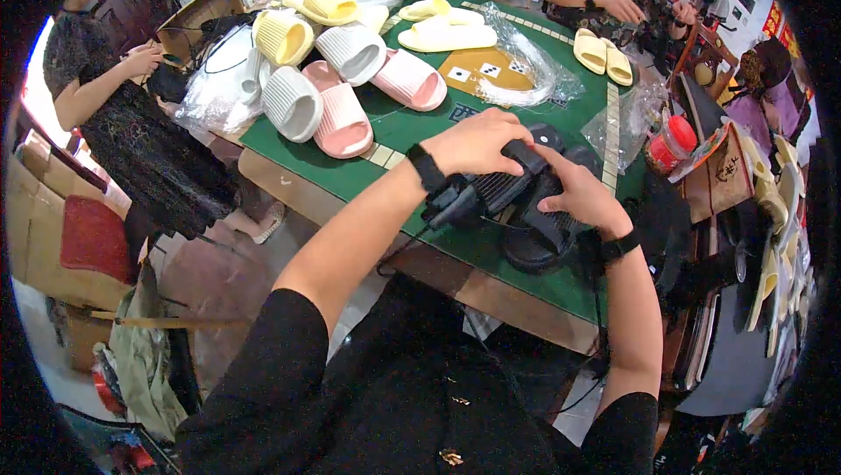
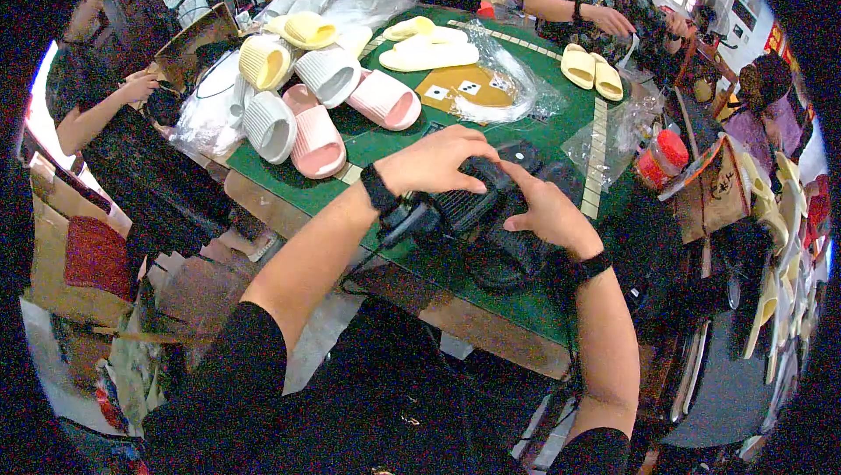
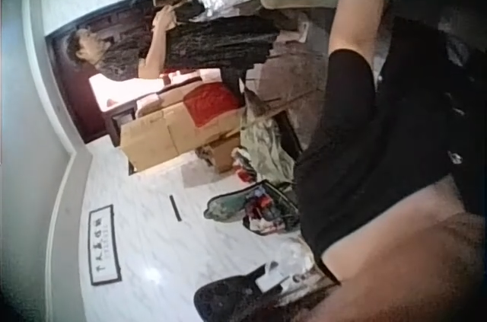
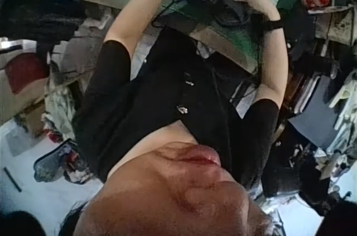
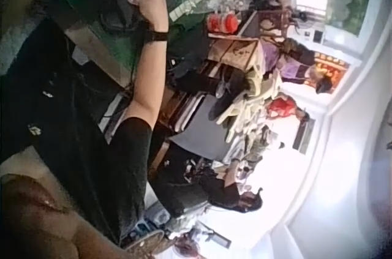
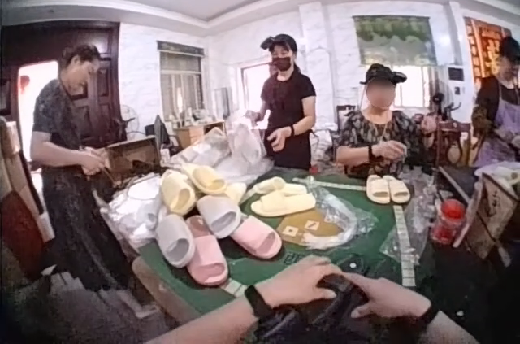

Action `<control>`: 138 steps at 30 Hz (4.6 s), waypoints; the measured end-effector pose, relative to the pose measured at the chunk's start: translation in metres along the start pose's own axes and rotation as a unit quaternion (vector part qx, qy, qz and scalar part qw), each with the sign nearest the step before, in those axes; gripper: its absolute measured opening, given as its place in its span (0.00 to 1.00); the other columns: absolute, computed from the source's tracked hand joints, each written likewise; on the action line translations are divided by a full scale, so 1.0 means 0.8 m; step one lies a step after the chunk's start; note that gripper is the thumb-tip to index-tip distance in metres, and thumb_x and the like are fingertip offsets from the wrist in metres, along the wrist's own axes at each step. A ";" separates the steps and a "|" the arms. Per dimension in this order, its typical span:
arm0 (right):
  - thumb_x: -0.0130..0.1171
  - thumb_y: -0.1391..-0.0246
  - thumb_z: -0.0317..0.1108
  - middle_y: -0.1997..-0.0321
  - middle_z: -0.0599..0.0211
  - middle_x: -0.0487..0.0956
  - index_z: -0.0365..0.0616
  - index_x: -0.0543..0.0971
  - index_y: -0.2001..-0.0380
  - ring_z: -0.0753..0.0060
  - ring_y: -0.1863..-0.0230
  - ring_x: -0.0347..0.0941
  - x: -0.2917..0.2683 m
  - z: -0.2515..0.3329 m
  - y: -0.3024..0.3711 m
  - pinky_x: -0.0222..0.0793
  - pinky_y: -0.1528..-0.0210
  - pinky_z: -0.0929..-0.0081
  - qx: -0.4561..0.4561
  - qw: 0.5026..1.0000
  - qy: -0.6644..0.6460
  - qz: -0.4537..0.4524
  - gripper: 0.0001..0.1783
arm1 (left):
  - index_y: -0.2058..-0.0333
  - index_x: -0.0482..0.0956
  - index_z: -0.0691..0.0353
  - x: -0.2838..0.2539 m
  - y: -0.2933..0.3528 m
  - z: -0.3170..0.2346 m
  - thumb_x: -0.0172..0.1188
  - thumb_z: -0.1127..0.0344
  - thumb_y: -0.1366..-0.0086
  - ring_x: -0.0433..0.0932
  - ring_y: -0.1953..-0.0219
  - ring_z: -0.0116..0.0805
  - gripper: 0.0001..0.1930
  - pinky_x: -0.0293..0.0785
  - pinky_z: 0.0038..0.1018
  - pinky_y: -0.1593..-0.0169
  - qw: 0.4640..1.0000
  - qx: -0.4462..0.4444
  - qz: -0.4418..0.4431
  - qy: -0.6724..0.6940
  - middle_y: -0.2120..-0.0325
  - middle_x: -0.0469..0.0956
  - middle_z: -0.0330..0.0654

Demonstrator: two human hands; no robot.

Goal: Assembling components of various slides and sandals at a production table.

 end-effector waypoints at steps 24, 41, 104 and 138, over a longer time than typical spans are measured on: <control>0.55 0.55 0.31 0.78 0.63 0.75 0.46 0.74 0.77 0.62 0.66 0.69 0.102 0.062 0.007 0.62 0.60 0.62 -0.084 0.887 0.420 -0.172 0.02 | 0.73 0.77 0.64 0.069 0.007 0.086 0.73 0.44 0.52 0.71 0.55 0.53 0.27 0.65 0.43 0.47 0.969 -0.118 -0.207 0.066 0.68 0.77 0.51; 0.55 0.57 0.23 0.71 0.56 0.76 0.41 0.77 0.69 0.50 0.63 0.74 0.070 0.042 0.009 0.73 0.61 0.57 -0.031 0.974 0.159 -0.159 0.08 | 0.65 0.79 0.58 0.051 0.010 0.058 0.68 0.52 0.44 0.69 0.46 0.51 0.17 0.64 0.43 0.41 0.972 -0.044 -0.225 0.043 0.59 0.77 0.48; 0.70 0.50 0.31 0.77 0.72 0.76 0.39 0.78 0.74 0.83 0.75 0.68 0.026 -0.030 0.012 0.66 0.71 0.79 -0.003 0.938 -0.199 -0.284 0.10 | 0.74 0.76 0.60 0.049 0.002 -0.032 0.65 0.66 0.43 0.67 0.42 0.44 0.06 0.58 0.49 0.40 0.979 0.091 -0.179 -0.040 0.60 0.79 0.37; 0.66 0.49 0.26 0.75 0.71 0.80 0.36 0.80 0.70 0.83 0.73 0.72 0.020 -0.033 0.018 0.68 0.69 0.80 0.042 0.961 -0.195 -0.191 0.06 | 0.68 0.78 0.55 0.057 0.007 -0.016 0.65 0.65 0.42 0.74 0.49 0.35 0.05 0.59 0.46 0.38 0.969 0.073 -0.234 0.040 0.66 0.79 0.32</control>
Point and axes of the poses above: each hand's wrist, its own y-axis away from the middle knuckle, its own x-axis out of the palm, z = x × y, the point moved 4 cm from there along -y, towards the middle knuckle
